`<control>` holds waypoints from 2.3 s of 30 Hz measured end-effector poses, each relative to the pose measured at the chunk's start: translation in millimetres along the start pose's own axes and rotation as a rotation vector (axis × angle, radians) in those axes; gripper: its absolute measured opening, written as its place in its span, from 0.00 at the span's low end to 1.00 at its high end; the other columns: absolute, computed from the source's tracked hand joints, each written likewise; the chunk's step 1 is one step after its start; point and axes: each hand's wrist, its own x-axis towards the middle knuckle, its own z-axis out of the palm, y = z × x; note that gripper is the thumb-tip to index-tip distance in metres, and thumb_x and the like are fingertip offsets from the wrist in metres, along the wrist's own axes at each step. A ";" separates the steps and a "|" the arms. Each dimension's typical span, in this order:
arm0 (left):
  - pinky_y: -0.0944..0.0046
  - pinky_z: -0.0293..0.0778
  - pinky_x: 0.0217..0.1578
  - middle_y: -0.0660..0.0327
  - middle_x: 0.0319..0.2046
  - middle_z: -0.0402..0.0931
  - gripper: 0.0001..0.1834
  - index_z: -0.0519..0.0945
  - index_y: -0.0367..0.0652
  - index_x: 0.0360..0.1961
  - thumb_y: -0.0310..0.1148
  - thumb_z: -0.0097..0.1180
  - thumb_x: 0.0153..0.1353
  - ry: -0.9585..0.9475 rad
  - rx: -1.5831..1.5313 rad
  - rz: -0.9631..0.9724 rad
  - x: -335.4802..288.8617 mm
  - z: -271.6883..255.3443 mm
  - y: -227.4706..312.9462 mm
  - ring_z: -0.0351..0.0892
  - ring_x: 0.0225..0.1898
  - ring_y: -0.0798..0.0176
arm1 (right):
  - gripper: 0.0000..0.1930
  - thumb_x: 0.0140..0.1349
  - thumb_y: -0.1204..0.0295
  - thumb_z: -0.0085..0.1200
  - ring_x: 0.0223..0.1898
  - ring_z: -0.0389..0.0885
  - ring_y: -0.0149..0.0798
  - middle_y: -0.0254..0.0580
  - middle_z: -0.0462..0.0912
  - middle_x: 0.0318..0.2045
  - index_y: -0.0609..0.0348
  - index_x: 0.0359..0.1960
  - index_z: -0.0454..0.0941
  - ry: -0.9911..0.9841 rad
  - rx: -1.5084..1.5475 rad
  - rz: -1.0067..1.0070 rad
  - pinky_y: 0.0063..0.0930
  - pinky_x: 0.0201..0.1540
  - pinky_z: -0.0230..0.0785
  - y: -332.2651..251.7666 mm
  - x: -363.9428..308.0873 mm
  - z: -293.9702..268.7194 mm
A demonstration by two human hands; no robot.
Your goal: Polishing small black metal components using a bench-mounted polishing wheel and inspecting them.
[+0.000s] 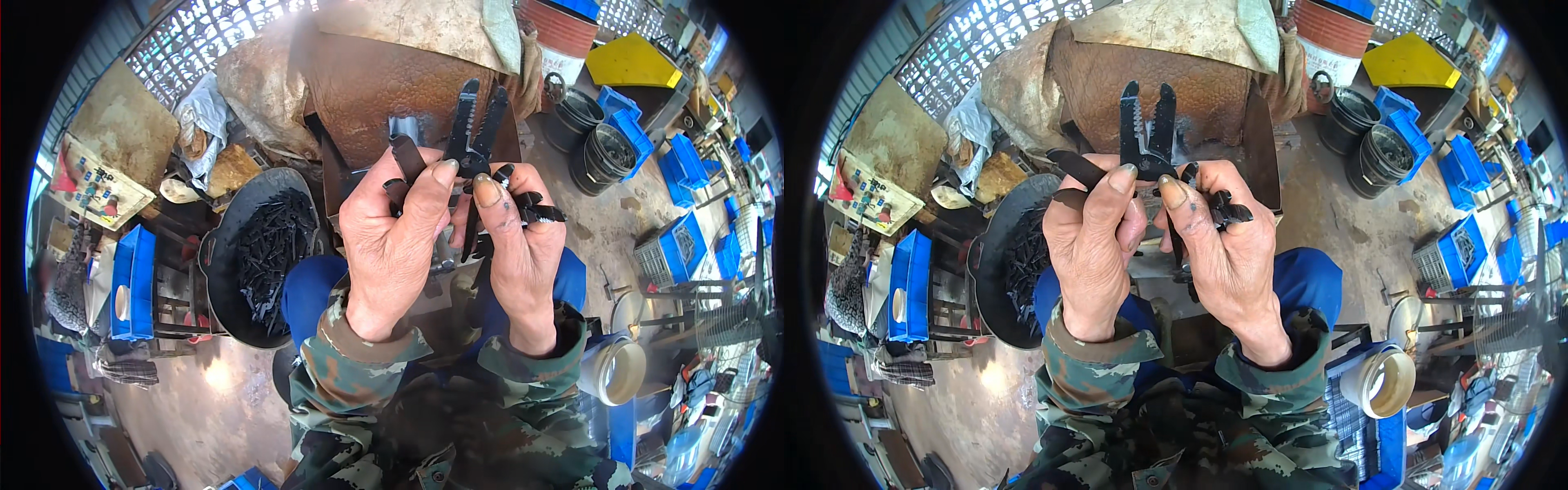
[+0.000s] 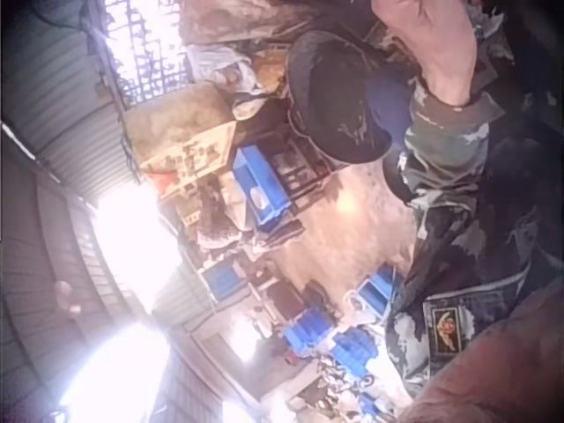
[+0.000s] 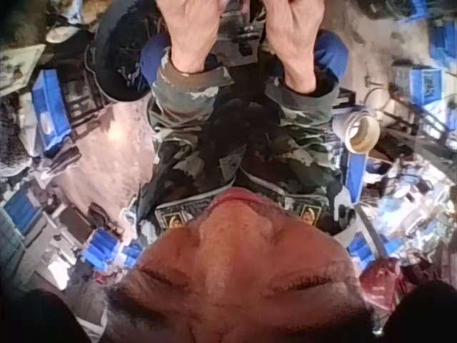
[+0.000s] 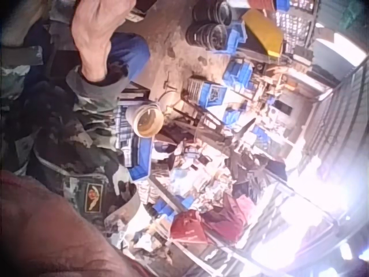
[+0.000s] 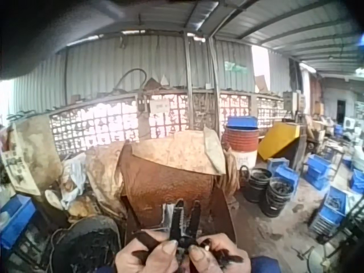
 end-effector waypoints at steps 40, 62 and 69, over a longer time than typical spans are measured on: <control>0.73 0.55 0.13 0.69 0.12 0.64 0.10 0.78 0.38 0.33 0.35 0.57 0.67 0.101 -0.066 0.078 -8.4 11.4 18.2 0.56 0.10 0.77 | 0.09 0.72 0.71 0.53 0.25 0.75 0.21 0.33 0.78 0.28 0.66 0.44 0.73 0.037 0.044 -0.173 0.17 0.26 0.67 -13.8 -4.1 21.4; 0.73 0.53 0.12 0.69 0.11 0.63 0.09 0.78 0.38 0.34 0.34 0.55 0.68 0.117 -0.032 0.086 -7.4 7.7 16.3 0.55 0.10 0.77 | 0.09 0.72 0.71 0.53 0.26 0.73 0.20 0.32 0.77 0.29 0.66 0.45 0.73 0.023 0.090 -0.159 0.16 0.27 0.66 -6.1 -3.9 26.3; 0.73 0.54 0.13 0.69 0.11 0.62 0.09 0.78 0.38 0.35 0.33 0.55 0.69 0.103 -0.034 0.085 -6.3 6.3 16.4 0.55 0.11 0.78 | 0.10 0.72 0.71 0.52 0.26 0.74 0.21 0.33 0.79 0.29 0.66 0.45 0.73 0.016 0.163 -0.128 0.16 0.27 0.67 -5.4 -3.1 26.0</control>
